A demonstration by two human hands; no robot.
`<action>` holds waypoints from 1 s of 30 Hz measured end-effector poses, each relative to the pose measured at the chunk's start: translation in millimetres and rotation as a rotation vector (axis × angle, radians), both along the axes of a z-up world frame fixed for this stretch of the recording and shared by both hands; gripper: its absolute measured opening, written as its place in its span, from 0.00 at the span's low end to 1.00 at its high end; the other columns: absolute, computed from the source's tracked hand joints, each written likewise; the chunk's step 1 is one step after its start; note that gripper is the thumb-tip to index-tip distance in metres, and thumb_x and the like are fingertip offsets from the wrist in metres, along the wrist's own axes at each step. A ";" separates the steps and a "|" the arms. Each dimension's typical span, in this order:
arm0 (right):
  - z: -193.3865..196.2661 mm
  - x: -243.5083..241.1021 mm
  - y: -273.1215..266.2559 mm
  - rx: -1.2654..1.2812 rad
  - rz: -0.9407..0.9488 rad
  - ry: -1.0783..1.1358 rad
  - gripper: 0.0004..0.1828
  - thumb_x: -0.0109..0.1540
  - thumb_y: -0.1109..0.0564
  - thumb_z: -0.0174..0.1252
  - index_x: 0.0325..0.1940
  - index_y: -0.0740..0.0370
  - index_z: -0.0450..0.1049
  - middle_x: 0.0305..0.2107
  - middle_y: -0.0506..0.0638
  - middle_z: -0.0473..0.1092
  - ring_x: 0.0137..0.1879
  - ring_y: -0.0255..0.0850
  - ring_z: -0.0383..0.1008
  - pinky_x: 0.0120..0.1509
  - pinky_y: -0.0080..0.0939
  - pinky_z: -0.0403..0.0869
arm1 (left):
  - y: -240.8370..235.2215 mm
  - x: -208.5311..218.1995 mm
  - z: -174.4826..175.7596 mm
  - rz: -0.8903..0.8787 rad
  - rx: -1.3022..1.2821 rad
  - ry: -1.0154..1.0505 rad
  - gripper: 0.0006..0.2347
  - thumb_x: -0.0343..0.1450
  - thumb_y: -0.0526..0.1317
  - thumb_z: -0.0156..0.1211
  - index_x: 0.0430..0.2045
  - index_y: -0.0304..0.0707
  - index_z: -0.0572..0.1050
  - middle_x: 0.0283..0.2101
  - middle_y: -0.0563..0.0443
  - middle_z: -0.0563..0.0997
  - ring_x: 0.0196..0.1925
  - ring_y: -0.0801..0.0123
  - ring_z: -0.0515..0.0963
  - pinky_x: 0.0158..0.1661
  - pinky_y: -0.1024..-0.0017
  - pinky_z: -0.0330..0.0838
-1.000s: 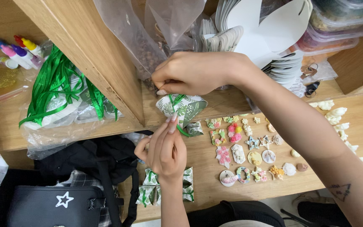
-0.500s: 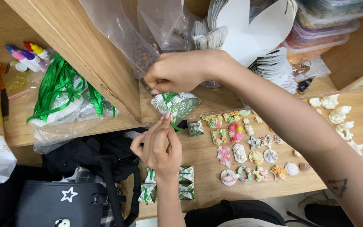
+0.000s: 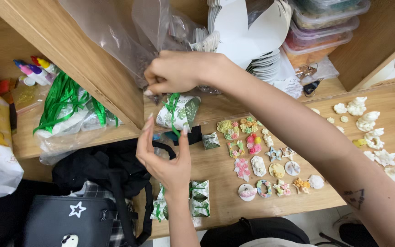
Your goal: The person ties a green ribbon around a small, leaf-patterned wrapped package. They wrap the ribbon around the package multiple times, pull it tight, and tie a knot to secure it. The finished package is placed on the table with other similar items.
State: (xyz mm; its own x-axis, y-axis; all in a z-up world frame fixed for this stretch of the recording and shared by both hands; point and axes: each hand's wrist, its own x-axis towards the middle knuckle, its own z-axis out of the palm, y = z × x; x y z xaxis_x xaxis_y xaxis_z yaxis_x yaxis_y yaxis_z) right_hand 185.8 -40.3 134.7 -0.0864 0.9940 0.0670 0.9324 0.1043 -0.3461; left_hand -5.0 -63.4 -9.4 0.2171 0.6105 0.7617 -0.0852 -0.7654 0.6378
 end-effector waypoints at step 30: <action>-96.0 -54.3 -150.0 0.769 -0.288 0.135 0.24 0.58 0.53 0.71 0.53 0.64 0.72 0.39 0.54 0.72 0.46 0.47 0.73 0.49 0.46 0.71 | 0.9 25.4 31.8 0.036 -0.157 0.152 0.14 0.81 0.37 0.49 0.61 0.34 0.72 0.62 0.41 0.72 0.64 0.56 0.73 0.60 0.65 0.68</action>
State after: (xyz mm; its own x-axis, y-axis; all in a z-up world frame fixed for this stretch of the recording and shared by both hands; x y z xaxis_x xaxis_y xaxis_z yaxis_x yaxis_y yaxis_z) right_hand 131.4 -190.3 38.8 0.2218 0.6488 0.7279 0.9144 0.1209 -0.3864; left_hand 20.4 -62.5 22.4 0.2984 0.7283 0.6169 0.0468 -0.6567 0.7527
